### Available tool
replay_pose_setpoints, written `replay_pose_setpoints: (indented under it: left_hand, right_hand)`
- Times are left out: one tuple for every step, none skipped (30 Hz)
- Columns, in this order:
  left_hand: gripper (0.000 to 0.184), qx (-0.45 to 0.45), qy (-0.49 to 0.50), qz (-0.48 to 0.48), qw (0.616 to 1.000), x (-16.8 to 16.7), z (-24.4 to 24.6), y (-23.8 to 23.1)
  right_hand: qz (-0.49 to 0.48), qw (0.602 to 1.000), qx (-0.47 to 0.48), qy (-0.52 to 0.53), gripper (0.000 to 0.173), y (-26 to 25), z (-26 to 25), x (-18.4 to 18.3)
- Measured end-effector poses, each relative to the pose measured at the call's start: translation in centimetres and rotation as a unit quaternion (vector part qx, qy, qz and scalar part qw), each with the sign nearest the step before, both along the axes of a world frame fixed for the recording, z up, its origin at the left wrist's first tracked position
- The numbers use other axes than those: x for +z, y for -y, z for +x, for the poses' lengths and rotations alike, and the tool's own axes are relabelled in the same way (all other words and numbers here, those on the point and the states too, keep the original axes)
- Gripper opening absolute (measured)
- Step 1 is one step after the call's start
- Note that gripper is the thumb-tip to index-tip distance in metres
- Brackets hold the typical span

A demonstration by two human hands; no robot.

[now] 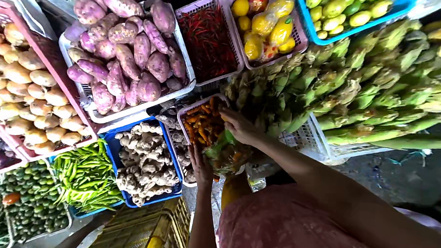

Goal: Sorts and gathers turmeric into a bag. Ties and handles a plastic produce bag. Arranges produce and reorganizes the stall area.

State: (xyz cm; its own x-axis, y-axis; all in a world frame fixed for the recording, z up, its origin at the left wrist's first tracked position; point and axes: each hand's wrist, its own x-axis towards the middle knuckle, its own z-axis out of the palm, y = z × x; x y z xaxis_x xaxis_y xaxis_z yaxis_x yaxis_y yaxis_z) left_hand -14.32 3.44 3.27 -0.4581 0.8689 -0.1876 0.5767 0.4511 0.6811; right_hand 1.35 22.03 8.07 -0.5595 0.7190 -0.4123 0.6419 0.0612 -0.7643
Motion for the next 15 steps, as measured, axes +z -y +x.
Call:
replay_pose_setpoints:
  left_hand:
    - [0.055, 0.002, 0.006, -0.005, 1.000, 0.1, -0.1, -0.1]
    - [0.055, 0.004, 0.016, -0.013, 1.000, 0.3, -0.2, -0.3]
    - [0.055, 0.006, 0.025, -0.018, 0.999, 0.5, -0.4, -0.4]
    - [0.054, 0.010, 0.031, -0.014, 0.999, 0.6, -0.6, -0.4]
    - [0.053, 0.016, 0.035, 0.003, 0.999, 0.7, -0.9, -0.4]
    - [0.052, 0.035, 0.054, 0.013, 0.998, 0.9, -1.1, -0.7]
    - [0.053, 0.069, 0.085, 0.011, 0.994, 1.1, -1.4, -1.2]
    - [0.054, 0.119, 0.115, 0.003, 0.986, 1.3, -1.6, -1.8]
    - [0.054, 0.169, 0.134, -0.008, 0.976, 1.5, -1.8, -2.5]
    - [0.052, 0.209, 0.150, -0.038, 0.966, 1.6, -2.1, -3.3]
    - [0.050, 0.228, 0.150, -0.074, 0.959, 1.7, -2.5, -4.0]
    - [0.047, 0.228, 0.135, -0.108, 0.958, 1.6, -2.7, -4.5]
    - [0.046, 0.218, 0.116, -0.130, 0.960, 1.3, -2.9, -4.8]
    - [0.044, 0.212, 0.097, -0.138, 0.963, 1.0, -3.0, -4.9]
    - [0.042, 0.208, 0.085, -0.136, 0.965, 0.9, -3.0, -5.0]
  right_hand:
    - [0.010, 0.998, -0.057, -0.014, 0.037, 0.9, 1.0, 0.8]
    - [-0.002, 0.996, -0.092, 0.013, 0.031, 1.7, 2.1, 1.5]
    - [-0.056, 0.991, -0.088, 0.080, 0.030, 2.2, 3.3, 2.0]
    - [-0.131, 0.977, -0.057, 0.158, 0.035, 2.5, 4.2, 1.8]
    - [-0.191, 0.956, -0.025, 0.221, 0.039, 2.9, 4.8, 1.0]
    - [-0.230, 0.939, -0.011, 0.255, 0.042, 3.5, 5.2, -0.2]
    - [-0.245, 0.935, -0.021, 0.256, 0.044, 4.1, 5.4, -1.6]
    - [-0.256, 0.937, -0.051, 0.232, 0.045, 4.8, 5.6, -2.9]
    - [-0.264, 0.940, -0.094, 0.196, 0.046, 5.6, 5.6, -3.9]
    - [-0.267, 0.941, -0.136, 0.161, 0.045, 6.1, 5.6, -4.7]
    - [-0.265, 0.941, -0.164, 0.134, 0.045, 6.5, 5.6, -5.2]
    - [-0.261, 0.942, -0.178, 0.117, 0.045, 6.8, 5.6, -5.5]
    - [-0.258, 0.942, -0.185, 0.111, 0.046, 7.3, 5.6, -5.7]
    - [-0.256, 0.941, -0.190, 0.114, 0.049, 7.7, 5.4, -5.8]
    - [-0.254, 0.939, -0.198, 0.118, 0.050, 8.2, 5.2, -5.9]
